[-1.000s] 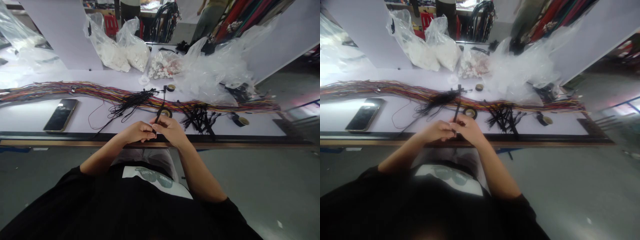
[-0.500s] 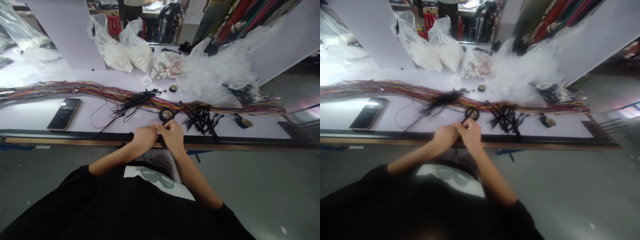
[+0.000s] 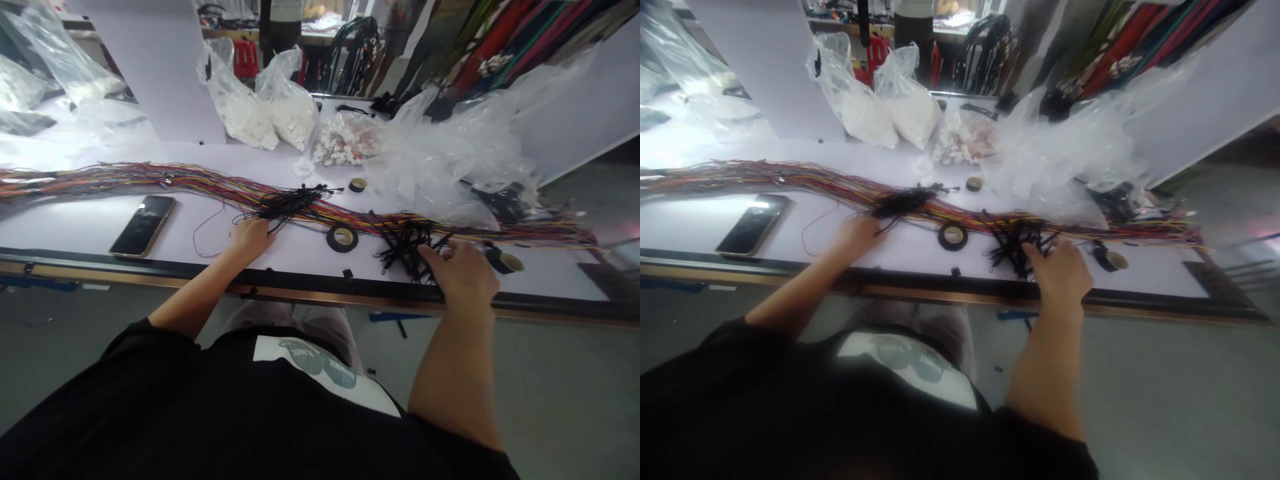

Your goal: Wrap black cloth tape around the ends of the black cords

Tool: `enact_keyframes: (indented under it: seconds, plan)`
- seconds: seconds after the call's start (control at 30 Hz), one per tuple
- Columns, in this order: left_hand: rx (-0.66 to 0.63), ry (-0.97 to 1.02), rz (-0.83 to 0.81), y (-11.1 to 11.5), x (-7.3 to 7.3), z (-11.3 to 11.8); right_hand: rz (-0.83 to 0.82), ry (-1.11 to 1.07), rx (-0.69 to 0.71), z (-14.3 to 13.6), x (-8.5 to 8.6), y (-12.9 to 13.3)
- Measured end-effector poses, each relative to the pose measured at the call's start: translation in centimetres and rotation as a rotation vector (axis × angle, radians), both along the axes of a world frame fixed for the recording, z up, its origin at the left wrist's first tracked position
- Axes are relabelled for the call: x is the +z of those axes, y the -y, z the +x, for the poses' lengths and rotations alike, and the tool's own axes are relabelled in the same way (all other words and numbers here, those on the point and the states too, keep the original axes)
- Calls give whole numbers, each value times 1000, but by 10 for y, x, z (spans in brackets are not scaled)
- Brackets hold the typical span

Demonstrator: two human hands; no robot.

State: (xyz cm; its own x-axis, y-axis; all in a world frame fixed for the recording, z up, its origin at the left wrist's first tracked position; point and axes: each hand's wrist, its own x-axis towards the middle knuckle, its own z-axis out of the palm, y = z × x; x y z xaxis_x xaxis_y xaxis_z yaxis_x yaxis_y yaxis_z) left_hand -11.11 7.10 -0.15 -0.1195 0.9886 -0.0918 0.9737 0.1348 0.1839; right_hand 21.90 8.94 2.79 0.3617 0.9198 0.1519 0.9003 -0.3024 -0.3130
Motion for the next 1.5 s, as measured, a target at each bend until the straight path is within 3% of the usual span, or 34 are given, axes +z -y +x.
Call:
enact_keyframes:
  seconds: [0.1,0.2,0.33,0.4,0.47,0.6,0.7,0.8,0.9,0.97,1.1,1.2,1.3,1.37,1.43,1.5]
  plan:
    - [4,33,-6,0,-3,0,245,-89,102,-12,-17,6]
    - [14,237,80,6,-2,0,332,-229,317,-41,-31,16]
    - [64,988,28,20,2,-2,111,-504,641,-88,-38,28]
    - [115,1357,-88,29,2,0,-30,-704,707,-111,-40,29]
    - [137,1572,-192,39,-1,3,-112,-998,671,-132,-43,26]
    - [110,1662,-324,53,-11,5,-213,-1395,598,-160,-46,16]
    - [69,1556,-354,57,-14,3,-172,-1486,572,-167,-43,10]
    - [-14,1380,-346,58,-7,2,-165,-1519,589,-167,-39,9]
    - [-26,1337,-193,54,5,10,-152,-1456,648,-166,-36,15]
    - [26,1464,-69,51,8,22,-114,-1348,688,-166,-34,22]
    - [15,1651,-92,44,0,45,47,-1038,801,-158,-27,34]
    - [-9,1733,-80,43,-9,51,30,-838,893,-139,-24,34]
    - [53,1796,-27,43,-12,47,52,-634,820,-110,-29,23]
    - [86,1803,-33,43,-12,45,127,-345,740,-93,-37,11]
    - [92,1790,-32,43,-11,45,95,-122,727,-84,-47,0]
    - [77,1761,2,43,-10,45,60,-30,737,-80,-56,-6]
